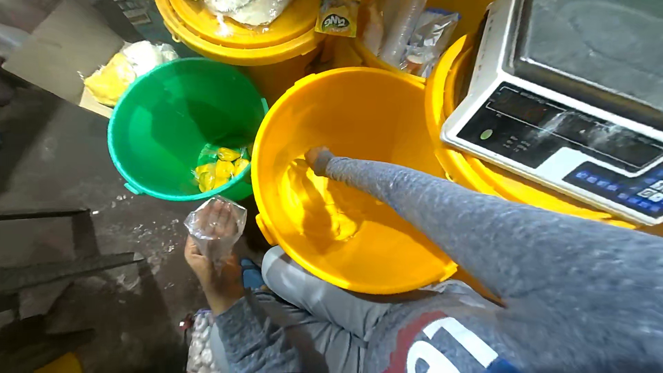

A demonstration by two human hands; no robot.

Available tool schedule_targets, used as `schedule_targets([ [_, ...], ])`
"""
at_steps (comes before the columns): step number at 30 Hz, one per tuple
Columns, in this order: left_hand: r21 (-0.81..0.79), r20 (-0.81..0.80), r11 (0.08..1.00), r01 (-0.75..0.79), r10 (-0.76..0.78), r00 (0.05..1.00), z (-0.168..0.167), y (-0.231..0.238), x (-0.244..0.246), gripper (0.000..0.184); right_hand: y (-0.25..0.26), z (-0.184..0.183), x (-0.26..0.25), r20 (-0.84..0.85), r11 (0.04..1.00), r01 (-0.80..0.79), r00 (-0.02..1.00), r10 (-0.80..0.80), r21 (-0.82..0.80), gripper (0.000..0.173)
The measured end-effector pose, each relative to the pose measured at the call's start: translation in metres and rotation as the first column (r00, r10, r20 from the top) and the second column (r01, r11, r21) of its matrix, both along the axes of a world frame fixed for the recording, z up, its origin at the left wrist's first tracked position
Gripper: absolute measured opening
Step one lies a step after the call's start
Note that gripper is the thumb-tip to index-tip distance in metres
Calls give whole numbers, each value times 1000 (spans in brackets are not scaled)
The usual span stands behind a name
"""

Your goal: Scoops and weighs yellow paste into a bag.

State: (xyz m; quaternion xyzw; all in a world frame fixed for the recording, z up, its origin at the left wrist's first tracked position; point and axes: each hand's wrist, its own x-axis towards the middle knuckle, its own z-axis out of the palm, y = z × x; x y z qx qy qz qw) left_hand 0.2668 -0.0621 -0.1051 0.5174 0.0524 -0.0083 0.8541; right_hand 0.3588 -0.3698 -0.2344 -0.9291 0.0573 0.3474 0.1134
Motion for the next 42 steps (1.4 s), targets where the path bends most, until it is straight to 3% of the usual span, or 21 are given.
schedule_targets([
  [4,-15,47,1000,25,-25,999,1,4,-1,49,37,-10,-21,-83,975,-216,972,219,49,24],
  [6,-6,55,999,38,-38,998,-1,1,-2,46,40,-38,-36,-128,921,-388,913,388,29,21],
  [10,107,13,994,-26,25,1000,-1,-5,-8,41,36,-50,-46,-236,800,-597,771,592,57,20],
  [13,82,24,997,-9,7,1000,-8,-4,-9,33,33,-59,-41,-213,767,-639,741,636,68,23],
  [16,-19,45,997,77,-76,996,-4,-6,-3,45,40,-67,-46,-234,761,-643,729,643,88,27],
  [20,44,94,993,113,-116,989,-16,10,-5,27,42,-78,-50,-285,787,-609,740,609,100,32],
  [23,22,140,991,133,-135,981,-9,6,-7,30,30,-79,-51,-330,861,-494,799,503,118,37],
  [28,24,191,977,213,-213,958,2,4,-14,44,17,-25,-54,-348,943,-309,877,332,121,45],
  [30,42,206,979,200,-204,957,5,-2,-17,39,16,21,-49,-303,955,-277,905,298,111,46],
  [32,39,252,982,186,-190,949,8,-12,-20,47,9,82,-46,-220,963,-241,939,263,122,45],
  [34,37,267,983,179,-183,946,13,-20,-28,49,-9,145,-57,-57,959,-214,972,228,184,42],
  [36,52,274,987,151,-160,948,18,-28,-39,50,-34,202,-85,173,939,-186,975,140,290,33],
  [38,104,345,984,143,-171,923,18,-35,-50,69,-56,250,-127,371,886,-144,928,-34,441,24],
  [42,269,511,960,83,-215,832,21,-60,-72,76,-66,287,-197,513,724,-183,816,-265,665,17],
])
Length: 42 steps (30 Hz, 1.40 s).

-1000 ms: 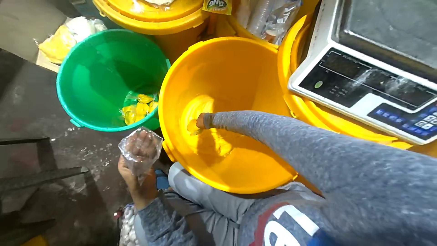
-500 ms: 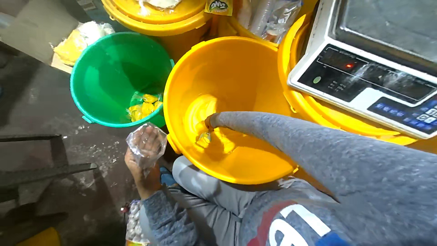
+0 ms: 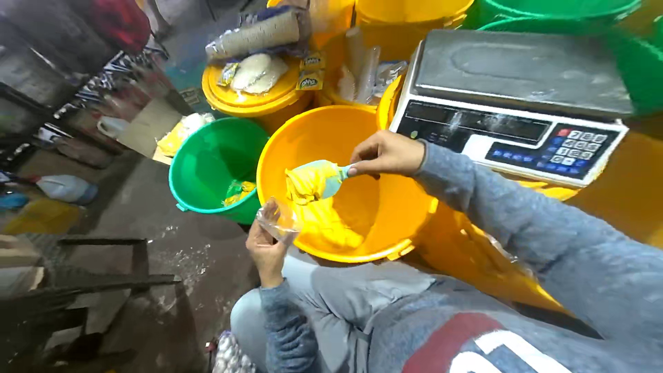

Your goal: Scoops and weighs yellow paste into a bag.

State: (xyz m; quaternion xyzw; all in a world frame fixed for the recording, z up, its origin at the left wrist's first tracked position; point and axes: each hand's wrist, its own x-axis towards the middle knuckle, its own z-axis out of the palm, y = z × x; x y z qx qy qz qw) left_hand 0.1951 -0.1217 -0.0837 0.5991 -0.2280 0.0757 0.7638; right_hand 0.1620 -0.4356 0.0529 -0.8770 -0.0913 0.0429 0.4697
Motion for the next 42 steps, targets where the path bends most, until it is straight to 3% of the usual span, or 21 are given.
schedule_targets([
  [2,99,84,993,-69,61,995,3,-18,-13,85,13,0,-21,41,999,38,998,-37,-34,18],
  [5,255,274,930,-266,194,942,0,-37,-23,89,33,-12,-39,115,970,91,991,-66,-226,24],
  [9,286,343,869,-403,300,890,-7,-47,-24,92,64,-23,-65,124,904,97,991,-49,-416,35],
  [16,152,121,953,-262,245,962,-14,-65,-34,78,72,-25,-96,275,826,173,961,-23,-537,31],
  [22,147,118,968,-202,185,976,-8,-74,-32,71,45,18,-70,-10,823,-55,998,60,-565,31],
  [26,117,84,977,-176,166,982,-3,-70,-33,69,39,25,-67,-43,810,-127,991,125,-573,32],
  [31,128,61,987,-99,92,994,4,-76,-39,65,18,29,-67,-63,863,-122,993,105,-491,26],
  [37,424,252,895,-136,28,967,3,-70,-35,67,25,32,-52,-144,828,-147,986,81,-541,24],
  [42,276,135,960,-43,5,991,1,-62,-33,53,22,42,-51,-161,795,-232,972,170,-560,25],
])
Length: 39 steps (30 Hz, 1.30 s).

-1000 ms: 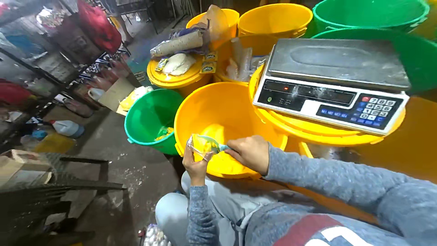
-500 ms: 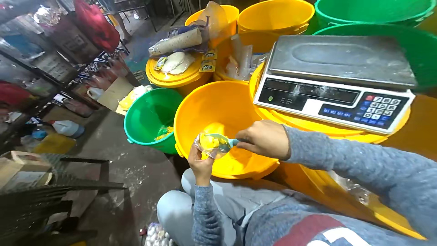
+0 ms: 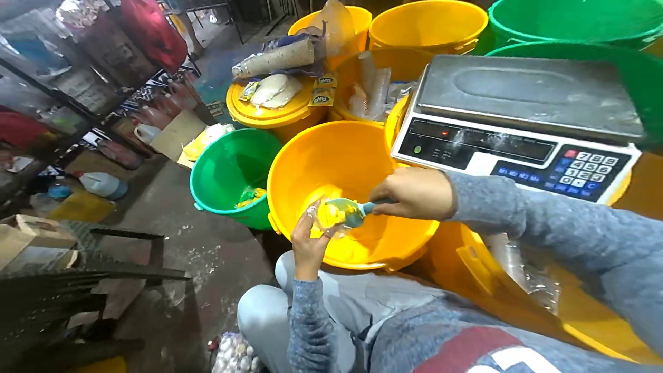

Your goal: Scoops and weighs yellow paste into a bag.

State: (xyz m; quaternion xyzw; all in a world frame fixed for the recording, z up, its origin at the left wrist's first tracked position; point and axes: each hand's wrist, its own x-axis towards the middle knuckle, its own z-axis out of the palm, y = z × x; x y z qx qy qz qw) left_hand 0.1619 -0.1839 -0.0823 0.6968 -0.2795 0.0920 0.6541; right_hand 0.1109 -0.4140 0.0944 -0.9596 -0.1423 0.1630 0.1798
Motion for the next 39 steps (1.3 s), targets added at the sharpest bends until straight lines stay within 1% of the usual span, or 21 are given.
schedule_targets([
  [4,-250,-237,968,-6,-56,970,6,4,-1,51,-17,0,-13,139,993,10,990,-28,122,22],
  [6,-319,-325,947,-34,-76,943,4,10,2,52,-26,-4,-21,341,984,4,938,-66,180,20],
  [9,-430,-466,900,-69,-156,871,5,12,0,46,-20,-21,-23,741,986,-112,671,-16,123,20],
  [11,-512,-522,856,-76,-240,818,11,9,-5,39,-13,-37,-21,841,986,-164,533,95,-8,20],
  [13,-582,-541,810,-76,-316,780,14,9,-9,64,-11,-52,-17,851,973,-203,488,196,-108,21],
  [15,-626,-522,778,-58,-363,772,11,12,-6,80,-13,-57,-11,814,947,-266,500,296,-181,22],
  [18,-583,-465,811,48,-382,798,4,16,-1,81,-5,-57,-6,730,908,-348,553,401,-235,20],
  [21,-430,-427,900,75,-276,861,3,14,2,65,6,-49,5,598,923,-350,710,372,-159,19],
  [22,-362,-418,931,52,-212,883,4,14,3,56,10,-42,9,517,938,-331,788,336,-104,23],
  [24,-207,-375,978,-8,-72,924,7,19,8,49,13,-21,20,323,963,-271,911,256,-1,25],
  [25,-164,-354,985,-51,-10,935,8,24,12,47,11,-9,27,284,966,-255,930,233,45,22],
  [26,-177,-343,979,-96,30,939,7,33,17,44,5,3,35,299,960,-261,928,221,100,19],
  [28,-336,-362,923,-188,58,931,2,58,31,47,-10,25,54,386,948,-276,901,196,161,17],
  [30,-460,-465,819,-342,106,879,-4,82,40,33,-9,28,84,292,979,-195,941,170,56,18],
  [31,-480,-530,775,-412,119,840,-5,89,43,25,1,11,106,163,988,-149,975,151,-29,21],
  [32,-510,-583,729,-456,96,807,-6,93,46,23,15,-23,130,4,987,-122,992,123,-105,25],
  [33,-551,-613,681,-482,62,788,-6,95,49,24,30,-70,154,-146,980,-115,985,91,-162,29],
  [35,-592,-631,644,-484,3,776,-6,95,52,29,54,-178,182,-353,969,-72,935,-16,-237,31],
  [36,-610,-620,638,-471,-14,784,-7,96,53,28,58,-233,186,-392,964,-55,918,-53,-259,27],
  [38,-629,-582,655,-419,-40,812,-13,103,50,19,56,-315,183,-431,963,-26,897,-96,-268,21],
  [39,-623,-587,667,-409,-54,808,-16,110,47,28,53,-348,183,-442,964,-10,890,-112,-265,21],
])
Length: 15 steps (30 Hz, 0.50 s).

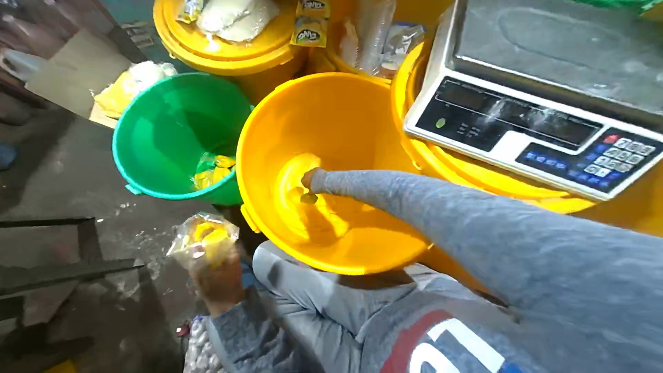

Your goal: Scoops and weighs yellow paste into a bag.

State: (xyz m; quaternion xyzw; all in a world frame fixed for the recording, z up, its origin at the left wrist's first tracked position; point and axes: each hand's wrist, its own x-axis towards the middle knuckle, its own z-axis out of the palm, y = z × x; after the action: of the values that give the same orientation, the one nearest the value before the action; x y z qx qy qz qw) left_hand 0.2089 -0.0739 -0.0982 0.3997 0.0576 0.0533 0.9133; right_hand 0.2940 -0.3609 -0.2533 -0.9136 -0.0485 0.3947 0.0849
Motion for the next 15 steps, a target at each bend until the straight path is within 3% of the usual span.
schedule_targets([
  [2,13,-30,1000,2,-2,1000,-2,10,-6,39,-2,-33,4,-70,1000,12,997,-12,5,24],
  [5,-12,-114,999,-51,49,992,-2,16,-13,23,-4,-52,15,-143,997,-71,987,72,9,26],
  [8,-81,-148,997,0,-12,989,-1,16,-9,30,-11,-65,26,-198,992,-127,972,127,14,34],
  [11,-94,-80,992,82,-90,993,-4,13,-3,48,-16,-67,27,-220,990,-138,965,142,32,38],
  [15,-116,-67,991,70,-78,995,0,6,-1,49,-18,-70,18,-202,991,-127,970,134,50,35],
])
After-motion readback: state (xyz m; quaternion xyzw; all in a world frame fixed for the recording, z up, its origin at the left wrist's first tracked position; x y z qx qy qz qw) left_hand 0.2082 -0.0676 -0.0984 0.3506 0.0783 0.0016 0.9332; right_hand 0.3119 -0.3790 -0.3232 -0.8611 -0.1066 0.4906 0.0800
